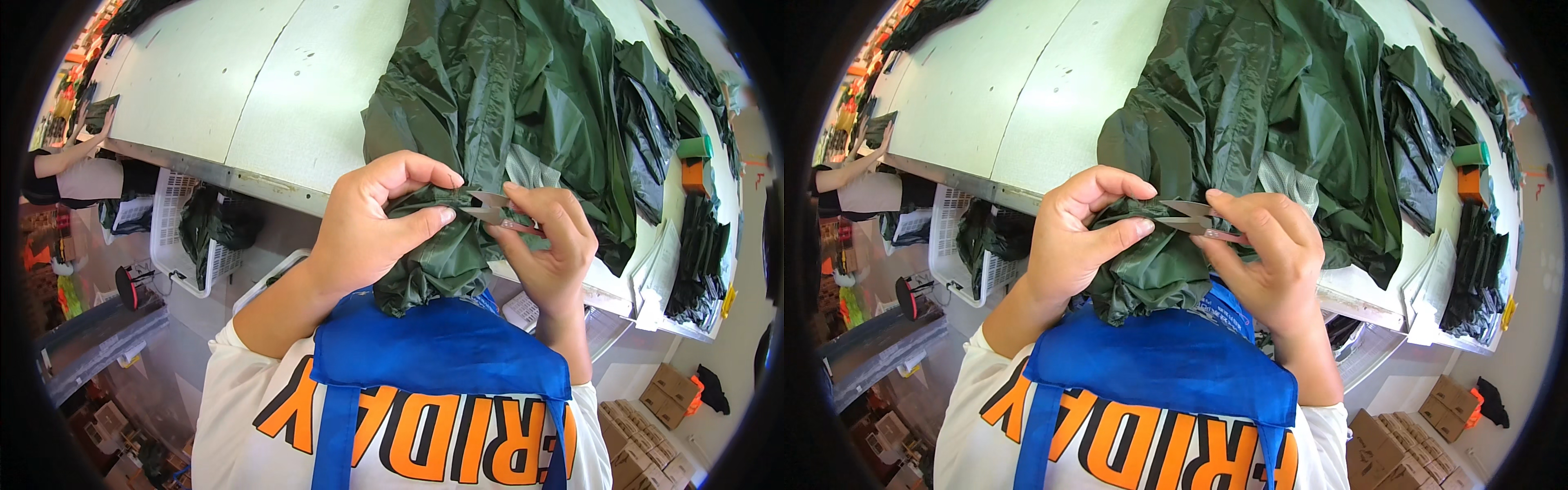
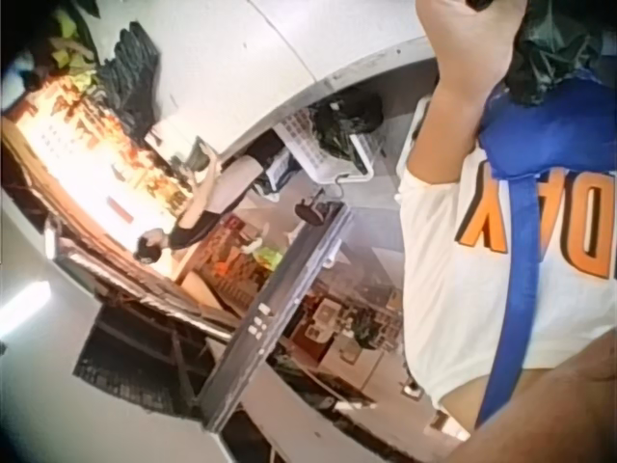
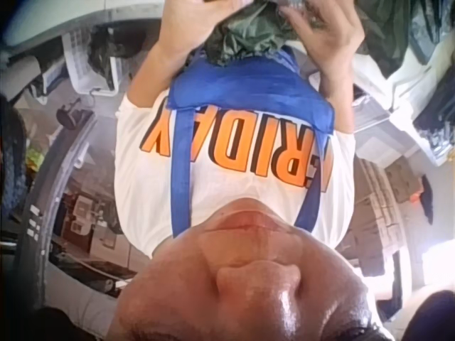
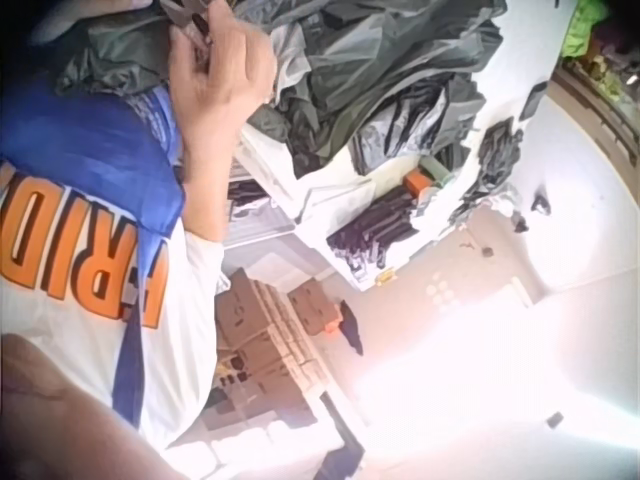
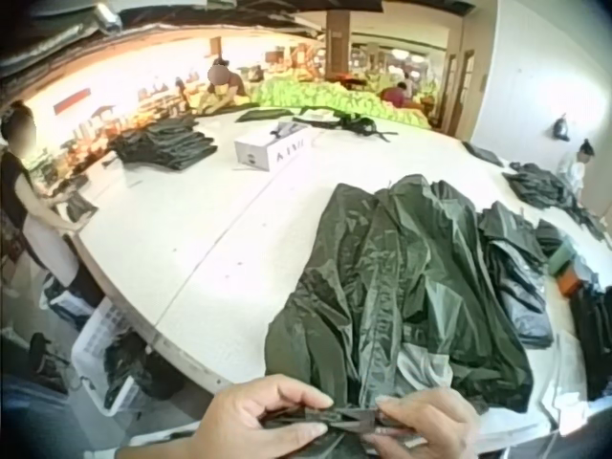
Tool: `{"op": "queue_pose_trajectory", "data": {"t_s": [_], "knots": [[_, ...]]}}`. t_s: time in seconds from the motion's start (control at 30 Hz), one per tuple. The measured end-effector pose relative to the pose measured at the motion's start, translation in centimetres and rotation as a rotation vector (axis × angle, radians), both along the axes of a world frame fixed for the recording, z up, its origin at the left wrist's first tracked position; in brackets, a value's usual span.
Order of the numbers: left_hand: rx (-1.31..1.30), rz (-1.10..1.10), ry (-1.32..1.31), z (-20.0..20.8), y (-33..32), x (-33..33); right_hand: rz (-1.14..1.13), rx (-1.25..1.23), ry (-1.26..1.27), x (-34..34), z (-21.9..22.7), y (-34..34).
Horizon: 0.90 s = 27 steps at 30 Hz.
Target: The person folds a dark green jacket on a white table, aligning the sleeves and body, then folds it into a compact rectangle. The person places the folded jacket into a white basket below the table and repeats the process with another jacket.
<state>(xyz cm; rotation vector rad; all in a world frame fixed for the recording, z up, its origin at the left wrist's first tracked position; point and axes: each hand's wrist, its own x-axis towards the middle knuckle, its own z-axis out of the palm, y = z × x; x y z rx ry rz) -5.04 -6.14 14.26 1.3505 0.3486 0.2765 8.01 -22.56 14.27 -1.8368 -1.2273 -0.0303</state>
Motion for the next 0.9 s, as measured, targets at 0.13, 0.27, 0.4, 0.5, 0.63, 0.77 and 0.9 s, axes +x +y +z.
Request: {"op": "queue_pose_trajectory", "data": {"t_s": [0.13,0.27,0.4,0.5,0.63,0.77,0.9], "knots": [[-0.025,0.002,0.005,0.1,-0.2,0.0,0.009,0.034,0.01,-0.5,0.1,0.5],[-0.057,-0.014,0.032,0.2,-0.2,0.1,-0.002,0.039,0.09,-0.7,0.1,0.2],[-0.083,-0.02,0.055,0.3,-0.3,0.0,-0.007,0.013,0.109,-0.8,0.2,-0.1],[-0.113,-0.025,0.067,0.4,-0.4,0.0,-0.005,0.051,0.073,-0.7,-0.4,-0.3],[-0.09,-0.024,0.057,0.4,-0.4,-0.1,-0.034,0.041,0.177,-0.6,-0.4,-0.6],[-0.08,-0.029,0.038,0.3,-0.4,-0.2,0.017,0.02,0.192,-0.6,-0.1,-0.6],[0.002,0.039,-0.031,0.5,-1.1,-0.2,0.017,0.099,0.65,-0.5,-0.5,-0.4]]}}
